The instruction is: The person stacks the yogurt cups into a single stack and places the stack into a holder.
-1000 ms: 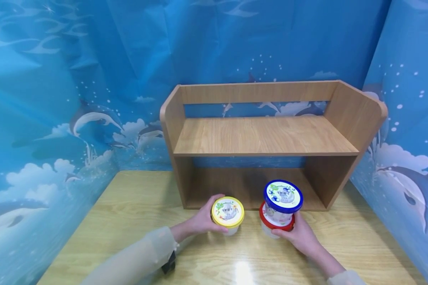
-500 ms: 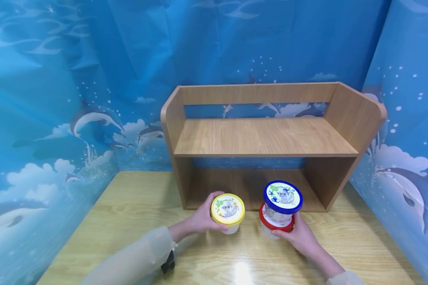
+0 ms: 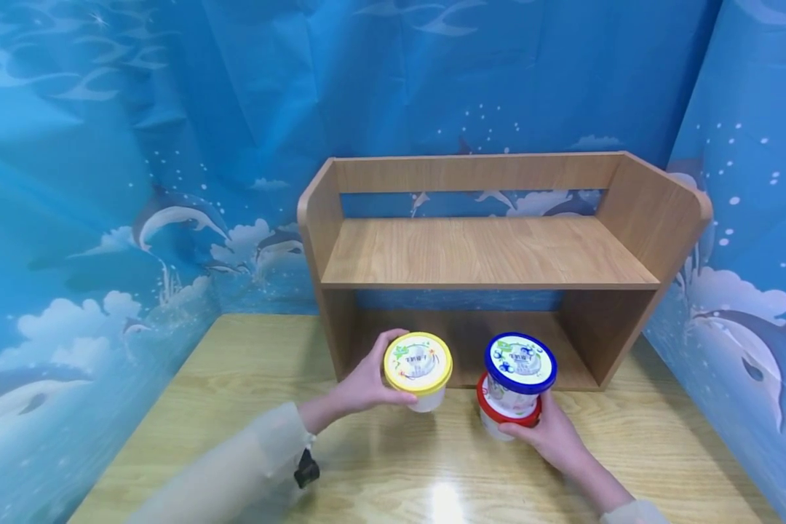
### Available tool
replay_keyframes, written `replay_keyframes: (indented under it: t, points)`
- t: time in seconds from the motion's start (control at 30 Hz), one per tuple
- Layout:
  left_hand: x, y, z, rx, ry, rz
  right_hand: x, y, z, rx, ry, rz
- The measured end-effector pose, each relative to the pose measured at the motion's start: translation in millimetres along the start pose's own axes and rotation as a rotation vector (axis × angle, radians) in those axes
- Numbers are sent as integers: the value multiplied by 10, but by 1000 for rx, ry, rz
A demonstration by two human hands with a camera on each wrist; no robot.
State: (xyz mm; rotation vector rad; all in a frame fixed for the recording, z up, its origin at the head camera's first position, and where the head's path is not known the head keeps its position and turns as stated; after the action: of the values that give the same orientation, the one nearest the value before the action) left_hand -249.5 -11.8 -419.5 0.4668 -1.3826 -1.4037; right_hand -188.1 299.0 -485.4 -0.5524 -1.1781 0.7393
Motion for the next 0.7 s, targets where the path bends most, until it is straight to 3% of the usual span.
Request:
replay_keyframes:
  t: [0.4,0.7]
  points:
    - [153,355,174,-67,22,-29,-9,35,-5,29,25,-15]
    - [120,607,315,-122,-2,-114,3,13,20,17,6,9]
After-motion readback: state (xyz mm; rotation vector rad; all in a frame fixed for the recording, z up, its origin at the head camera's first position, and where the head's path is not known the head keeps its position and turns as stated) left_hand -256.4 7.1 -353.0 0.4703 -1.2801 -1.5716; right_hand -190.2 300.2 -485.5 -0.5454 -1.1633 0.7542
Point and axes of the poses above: each hand's wrist, its own z-axis towards the middle knuckle, its own x-axis out of the back of the hand, y = z × x, the point moved 2 cm from there along z, towards the middle knuckle, and after that the axes turned 4 degrees about y, right-handed, at the moved point
